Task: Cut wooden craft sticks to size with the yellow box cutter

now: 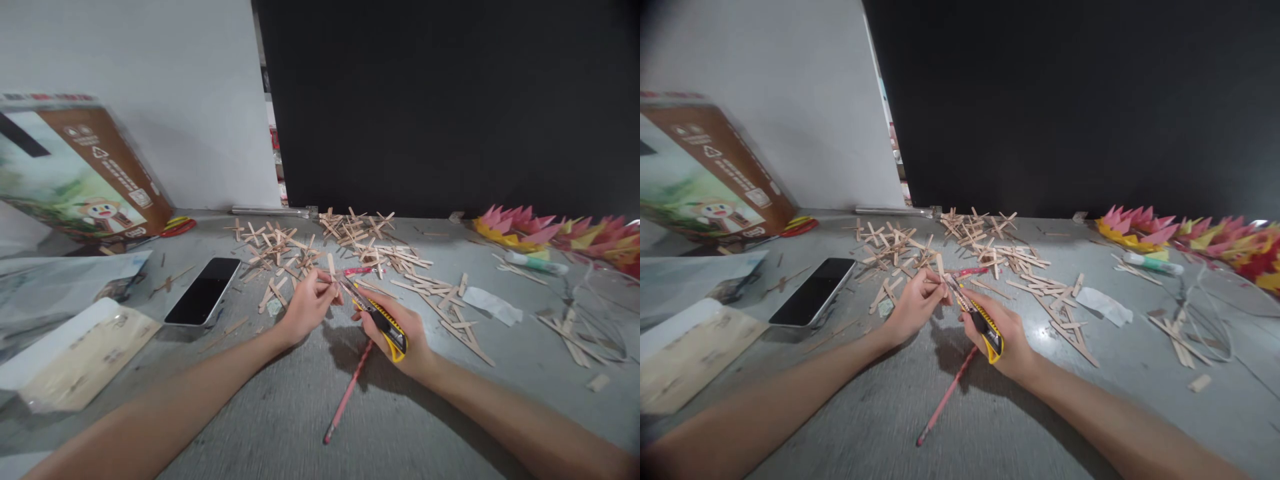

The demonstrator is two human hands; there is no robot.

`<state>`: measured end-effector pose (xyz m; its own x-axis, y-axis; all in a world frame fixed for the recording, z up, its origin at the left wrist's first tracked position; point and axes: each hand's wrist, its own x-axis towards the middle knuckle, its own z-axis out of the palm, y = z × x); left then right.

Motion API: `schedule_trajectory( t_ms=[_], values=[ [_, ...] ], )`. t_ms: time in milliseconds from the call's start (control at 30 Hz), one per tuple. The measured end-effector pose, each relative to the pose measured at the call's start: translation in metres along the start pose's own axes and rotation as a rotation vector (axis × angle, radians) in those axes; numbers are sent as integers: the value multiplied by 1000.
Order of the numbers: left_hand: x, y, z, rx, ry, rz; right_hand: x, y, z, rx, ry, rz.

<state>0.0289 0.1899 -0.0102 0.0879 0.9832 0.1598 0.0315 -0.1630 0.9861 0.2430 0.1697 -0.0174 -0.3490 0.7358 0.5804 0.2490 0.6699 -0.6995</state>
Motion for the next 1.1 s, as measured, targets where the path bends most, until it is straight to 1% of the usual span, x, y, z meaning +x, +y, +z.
schedule_trajectory(
  t_ms=[167, 233, 300, 367, 467, 533, 700, 800, 867, 933, 967, 1033, 1100],
  values=[
    [0, 0, -1, 7, -5, -4, 1, -1, -1, -16, -10, -15],
    [0, -2, -1, 18, -11, 5, 2, -2, -1, 12, -17, 7],
    [1, -4, -1, 34, -20, 14, 2, -3, -1, 93, -29, 69],
    [0, -6, -1, 72, -24, 22, 1, -5, 1, 220, -35, 150],
    [-1, -6, -1, 205, -8, 37, 1, -10, 3, 401, -12, 247],
    [-2, -4, 0, 303, 9, 54, 2, -17, 4, 479, 15, 304],
    [-3, -4, 1, 414, 45, 96, 5, -28, 6, 661, 128, 506],
    [-2, -5, 1, 441, 54, 86, 8, -24, 9, 809, 210, 627],
    [-2, -5, 1, 451, 46, 71, 11, -18, 10, 898, 268, 682],
    [-2, -4, 1, 458, 33, 41, 14, -13, 9, 944, 292, 694],
    [-2, -3, 1, 457, 27, 25, 16, -11, 7, 945, 286, 671],
    [-2, -2, 1, 436, 18, 6, 18, -8, 2, 886, 250, 569],
    [-1, -2, 1, 402, 1, 13, 17, -6, -4, 735, 200, 448]
  ],
)
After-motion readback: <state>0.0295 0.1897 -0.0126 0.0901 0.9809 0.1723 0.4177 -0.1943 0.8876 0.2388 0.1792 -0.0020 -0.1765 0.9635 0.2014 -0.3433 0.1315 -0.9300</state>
